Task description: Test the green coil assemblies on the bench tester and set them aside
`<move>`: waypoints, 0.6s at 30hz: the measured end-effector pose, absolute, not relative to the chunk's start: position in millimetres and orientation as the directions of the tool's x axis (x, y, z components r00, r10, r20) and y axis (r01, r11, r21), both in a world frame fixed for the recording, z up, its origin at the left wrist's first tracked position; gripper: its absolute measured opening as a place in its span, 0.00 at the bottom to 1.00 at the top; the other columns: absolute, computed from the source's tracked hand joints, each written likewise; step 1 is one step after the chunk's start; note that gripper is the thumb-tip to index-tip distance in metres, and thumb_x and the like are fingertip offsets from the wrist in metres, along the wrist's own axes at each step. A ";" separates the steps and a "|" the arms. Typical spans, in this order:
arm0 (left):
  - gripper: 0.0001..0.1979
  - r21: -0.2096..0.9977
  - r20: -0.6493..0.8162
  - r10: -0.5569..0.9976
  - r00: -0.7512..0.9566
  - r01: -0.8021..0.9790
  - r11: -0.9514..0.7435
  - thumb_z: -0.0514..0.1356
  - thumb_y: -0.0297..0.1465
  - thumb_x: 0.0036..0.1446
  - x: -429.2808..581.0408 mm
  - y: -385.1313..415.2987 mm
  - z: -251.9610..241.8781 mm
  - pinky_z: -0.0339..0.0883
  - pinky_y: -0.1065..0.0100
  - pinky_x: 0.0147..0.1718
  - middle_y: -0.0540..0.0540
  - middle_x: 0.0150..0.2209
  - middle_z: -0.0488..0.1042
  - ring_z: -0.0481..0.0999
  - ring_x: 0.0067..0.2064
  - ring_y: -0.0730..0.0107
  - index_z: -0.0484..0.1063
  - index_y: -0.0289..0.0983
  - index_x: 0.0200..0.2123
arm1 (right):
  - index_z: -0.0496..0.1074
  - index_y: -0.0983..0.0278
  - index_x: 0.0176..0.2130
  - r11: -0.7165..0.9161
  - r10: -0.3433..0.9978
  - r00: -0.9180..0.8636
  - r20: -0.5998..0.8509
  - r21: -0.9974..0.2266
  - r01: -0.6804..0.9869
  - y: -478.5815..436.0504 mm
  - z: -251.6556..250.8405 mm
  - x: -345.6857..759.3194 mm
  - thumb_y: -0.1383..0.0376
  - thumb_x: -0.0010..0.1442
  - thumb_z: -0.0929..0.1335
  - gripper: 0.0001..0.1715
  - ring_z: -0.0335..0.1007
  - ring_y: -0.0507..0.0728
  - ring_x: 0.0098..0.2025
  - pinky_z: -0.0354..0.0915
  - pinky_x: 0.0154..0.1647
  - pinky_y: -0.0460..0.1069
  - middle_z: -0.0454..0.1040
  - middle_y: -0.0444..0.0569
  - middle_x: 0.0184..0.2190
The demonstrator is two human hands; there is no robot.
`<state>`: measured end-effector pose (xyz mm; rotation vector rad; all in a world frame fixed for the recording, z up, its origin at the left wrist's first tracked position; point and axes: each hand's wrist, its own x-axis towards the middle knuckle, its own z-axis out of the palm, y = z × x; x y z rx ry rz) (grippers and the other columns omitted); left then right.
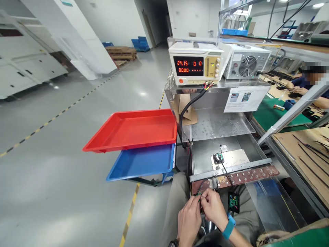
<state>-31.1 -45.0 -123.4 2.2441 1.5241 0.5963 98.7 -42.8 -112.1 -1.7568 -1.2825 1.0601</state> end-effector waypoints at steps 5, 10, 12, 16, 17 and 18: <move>0.18 0.492 0.145 0.926 0.348 0.787 -0.372 0.47 0.24 0.66 -36.4 -41.3 -133.2 0.71 0.71 0.31 0.45 0.39 0.81 0.83 0.36 0.66 0.77 0.40 0.44 | 0.68 0.62 0.28 -0.252 0.964 0.184 -0.193 -0.885 0.392 -41.2 -110.8 97.1 0.62 0.61 0.66 0.11 0.70 0.54 0.24 0.60 0.25 0.45 0.70 0.45 0.21; 0.18 0.473 0.165 0.923 0.347 0.794 -0.383 0.47 0.25 0.65 -38.8 -39.1 -142.9 0.71 0.71 0.29 0.45 0.37 0.81 0.83 0.34 0.65 0.77 0.42 0.42 | 0.68 0.62 0.27 -0.262 0.961 0.183 -0.206 -0.889 0.376 -39.4 -115.2 95.9 0.63 0.61 0.66 0.11 0.70 0.54 0.24 0.61 0.25 0.44 0.68 0.44 0.19; 0.19 0.477 0.187 0.930 0.318 0.798 -0.369 0.47 0.26 0.65 -37.8 -39.4 -146.1 0.71 0.71 0.30 0.44 0.37 0.82 0.83 0.35 0.64 0.78 0.42 0.42 | 0.67 0.62 0.28 -0.271 0.959 0.177 -0.220 -0.894 0.357 -38.7 -118.4 95.7 0.63 0.60 0.66 0.10 0.69 0.54 0.22 0.60 0.23 0.44 0.67 0.43 0.19; 0.19 0.496 0.200 0.935 0.295 0.792 -0.356 0.47 0.27 0.66 -37.0 -39.8 -153.2 0.72 0.70 0.31 0.44 0.38 0.82 0.83 0.35 0.64 0.78 0.41 0.42 | 0.64 0.61 0.29 -0.350 0.937 0.118 -0.330 -0.889 0.294 -36.7 -122.3 95.2 0.63 0.60 0.65 0.08 0.63 0.52 0.14 0.54 0.14 0.43 0.64 0.39 0.18; 0.19 0.497 0.199 0.935 0.293 0.792 -0.354 0.47 0.27 0.66 -37.3 -39.8 -155.4 0.72 0.70 0.31 0.44 0.39 0.82 0.83 0.36 0.64 0.78 0.41 0.42 | 0.63 0.61 0.30 -0.371 0.928 0.100 -0.358 -0.886 0.279 -36.1 -122.2 95.1 0.64 0.60 0.65 0.07 0.61 0.51 0.12 0.52 0.11 0.43 0.62 0.38 0.18; 0.19 0.498 0.197 0.936 0.292 0.793 -0.352 0.46 0.27 0.66 -37.9 -39.6 -157.7 0.72 0.70 0.31 0.44 0.39 0.82 0.83 0.36 0.64 0.78 0.41 0.42 | 0.62 0.60 0.30 -0.385 0.923 0.087 -0.376 -0.883 0.268 -35.5 -121.6 95.0 0.65 0.60 0.64 0.06 0.59 0.51 0.11 0.50 0.09 0.42 0.61 0.37 0.17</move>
